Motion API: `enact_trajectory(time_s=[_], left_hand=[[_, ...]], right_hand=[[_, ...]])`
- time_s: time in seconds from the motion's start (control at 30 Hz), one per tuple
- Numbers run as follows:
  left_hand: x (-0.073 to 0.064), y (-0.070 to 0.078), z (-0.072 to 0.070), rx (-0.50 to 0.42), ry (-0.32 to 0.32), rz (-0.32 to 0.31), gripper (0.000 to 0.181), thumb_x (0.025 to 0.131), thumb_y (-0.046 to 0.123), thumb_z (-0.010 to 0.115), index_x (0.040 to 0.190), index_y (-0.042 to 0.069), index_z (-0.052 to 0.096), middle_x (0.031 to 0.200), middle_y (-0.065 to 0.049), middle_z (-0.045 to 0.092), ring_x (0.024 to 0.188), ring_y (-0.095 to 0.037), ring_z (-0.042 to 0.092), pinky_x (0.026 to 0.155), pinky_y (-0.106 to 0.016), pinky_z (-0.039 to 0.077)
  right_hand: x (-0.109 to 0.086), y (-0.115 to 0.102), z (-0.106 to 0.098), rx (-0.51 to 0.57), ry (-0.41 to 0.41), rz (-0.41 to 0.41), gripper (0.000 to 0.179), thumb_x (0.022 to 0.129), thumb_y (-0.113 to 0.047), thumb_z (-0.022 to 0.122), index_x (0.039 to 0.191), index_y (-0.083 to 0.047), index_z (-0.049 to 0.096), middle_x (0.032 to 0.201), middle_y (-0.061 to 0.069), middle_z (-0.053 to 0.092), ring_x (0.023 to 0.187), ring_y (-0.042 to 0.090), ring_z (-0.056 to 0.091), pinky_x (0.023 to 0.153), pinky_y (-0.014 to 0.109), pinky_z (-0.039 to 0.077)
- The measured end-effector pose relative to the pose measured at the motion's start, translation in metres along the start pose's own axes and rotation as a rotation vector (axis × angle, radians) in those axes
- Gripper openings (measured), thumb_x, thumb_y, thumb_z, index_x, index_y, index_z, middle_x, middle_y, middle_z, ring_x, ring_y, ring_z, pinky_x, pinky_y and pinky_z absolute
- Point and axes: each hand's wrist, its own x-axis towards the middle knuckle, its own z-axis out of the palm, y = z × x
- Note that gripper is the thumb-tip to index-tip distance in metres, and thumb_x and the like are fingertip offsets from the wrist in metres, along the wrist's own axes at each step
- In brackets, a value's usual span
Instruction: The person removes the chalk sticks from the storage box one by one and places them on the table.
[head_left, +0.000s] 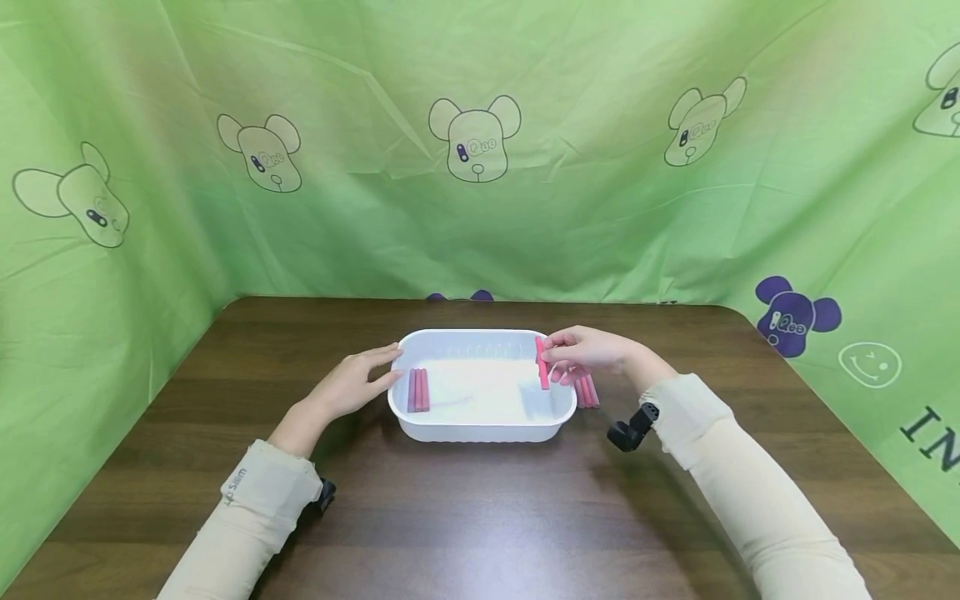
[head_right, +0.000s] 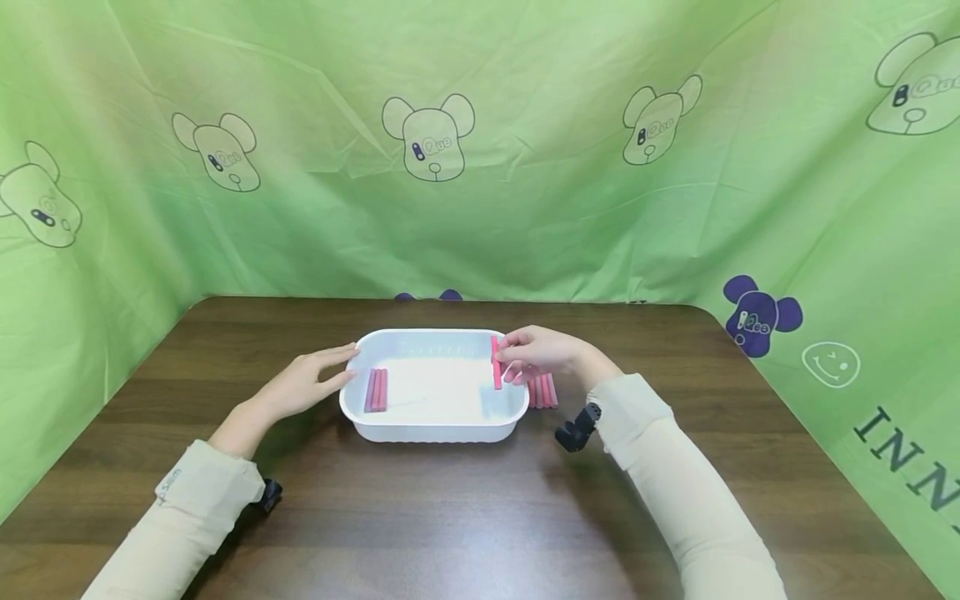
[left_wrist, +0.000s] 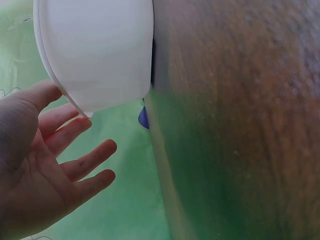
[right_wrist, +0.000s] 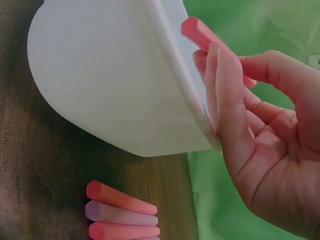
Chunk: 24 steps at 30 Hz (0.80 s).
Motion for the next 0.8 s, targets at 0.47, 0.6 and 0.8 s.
enact_trajectory(time_s=[0.47,0.6,0.8], left_hand=[[-0.001,0.001,-0.001,-0.012,-0.014,-0.016,0.048,0.094,0.025,0.054,0.136,0.002,0.047,0.145,-0.017,0.042,0.135,-0.036,0.038,0.110,-0.052,0.032],[0.000,0.001,-0.001,-0.024,-0.013,-0.016,0.049,0.094,0.026,0.054,0.136,0.002,0.047,0.145,-0.017,0.042,0.135,-0.036,0.038,0.110,-0.051,0.032],[-0.001,0.003,-0.002,-0.032,-0.016,-0.020,0.049,0.094,0.026,0.054,0.136,0.002,0.047,0.145,-0.017,0.041,0.135,-0.036,0.037,0.110,-0.052,0.032]], right_hand=[[-0.017,0.027,-0.014,0.140,0.056,-0.071,0.020,0.096,-0.014,0.047,0.108,0.002,0.048,0.077,-0.003,0.063,0.069,0.006,0.061,0.065,0.020,0.055],[-0.022,0.034,-0.017,0.184,0.059,-0.071,0.014,0.097,-0.013,0.045,0.106,-0.003,0.049,0.080,-0.005,0.064,0.070,0.004,0.062,0.067,0.020,0.055],[-0.030,0.043,-0.019,0.213,0.086,-0.050,0.013,0.098,-0.016,0.045,0.106,-0.006,0.049,0.082,-0.006,0.064,0.071,0.003,0.062,0.069,0.021,0.056]])
